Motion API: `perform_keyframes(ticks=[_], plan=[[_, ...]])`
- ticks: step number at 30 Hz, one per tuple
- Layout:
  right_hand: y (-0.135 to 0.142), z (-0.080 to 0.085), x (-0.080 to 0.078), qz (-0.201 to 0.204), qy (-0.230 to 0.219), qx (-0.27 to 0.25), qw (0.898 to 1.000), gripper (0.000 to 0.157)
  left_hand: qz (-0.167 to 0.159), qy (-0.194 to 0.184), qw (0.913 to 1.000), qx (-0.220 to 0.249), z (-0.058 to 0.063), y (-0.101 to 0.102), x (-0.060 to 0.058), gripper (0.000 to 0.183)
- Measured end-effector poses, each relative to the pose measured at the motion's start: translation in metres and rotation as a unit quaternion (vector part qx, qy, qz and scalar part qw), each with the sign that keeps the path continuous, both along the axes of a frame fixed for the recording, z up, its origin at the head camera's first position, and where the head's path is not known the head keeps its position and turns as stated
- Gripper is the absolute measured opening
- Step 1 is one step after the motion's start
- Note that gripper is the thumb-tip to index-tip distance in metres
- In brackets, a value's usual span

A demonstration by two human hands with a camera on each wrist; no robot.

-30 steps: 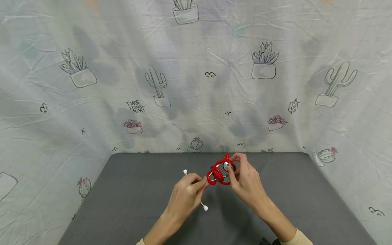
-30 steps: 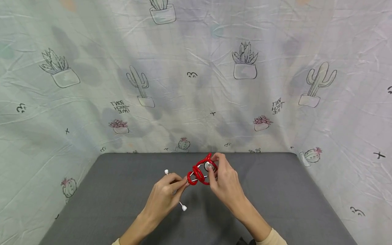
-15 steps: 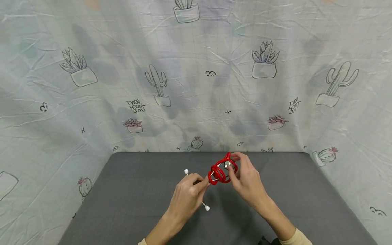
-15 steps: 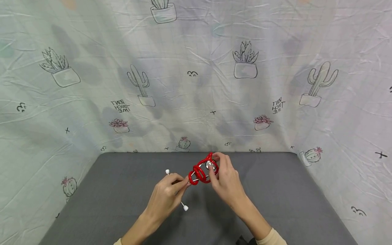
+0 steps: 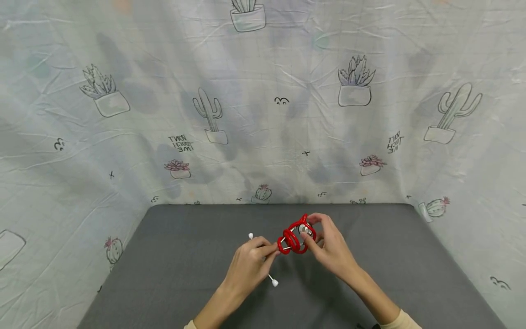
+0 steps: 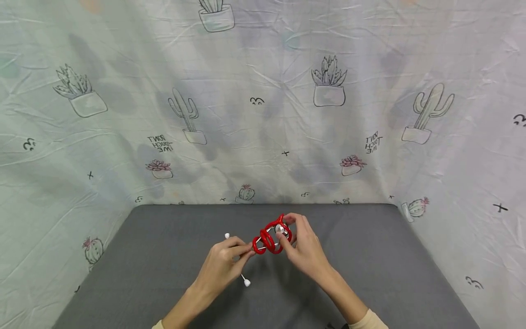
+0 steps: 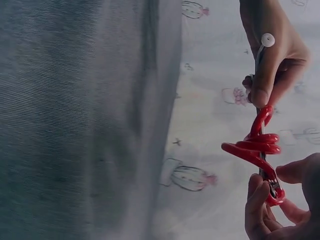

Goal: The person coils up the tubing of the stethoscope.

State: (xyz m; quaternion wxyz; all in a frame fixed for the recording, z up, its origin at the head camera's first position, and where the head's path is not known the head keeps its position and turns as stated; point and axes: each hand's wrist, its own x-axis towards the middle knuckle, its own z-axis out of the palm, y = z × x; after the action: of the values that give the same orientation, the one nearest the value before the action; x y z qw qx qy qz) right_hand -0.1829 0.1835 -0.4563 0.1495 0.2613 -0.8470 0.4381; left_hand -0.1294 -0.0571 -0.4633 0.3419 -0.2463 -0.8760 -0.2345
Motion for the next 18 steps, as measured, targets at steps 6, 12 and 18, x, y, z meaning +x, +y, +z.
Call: perform_keyframes(ticks=[6, 12, 18], plan=[[0.007, -0.022, -0.002, 0.032, -0.106, -0.009, 0.994, 0.045, -0.038, -0.042, 0.9982, 0.022, -0.03, -0.01, -0.008, 0.017], [0.016, -0.04, -0.004, 0.068, -0.222, -0.034, 0.972, 0.047, -0.101, -0.076, 0.9889, 0.077, -0.064, -0.019, -0.018, 0.018], [0.02, -0.049, -0.007, 0.075, -0.269, -0.063, 0.958, 0.049, -0.132, -0.119, 0.9758, 0.127, -0.08, -0.02, -0.025, 0.016]])
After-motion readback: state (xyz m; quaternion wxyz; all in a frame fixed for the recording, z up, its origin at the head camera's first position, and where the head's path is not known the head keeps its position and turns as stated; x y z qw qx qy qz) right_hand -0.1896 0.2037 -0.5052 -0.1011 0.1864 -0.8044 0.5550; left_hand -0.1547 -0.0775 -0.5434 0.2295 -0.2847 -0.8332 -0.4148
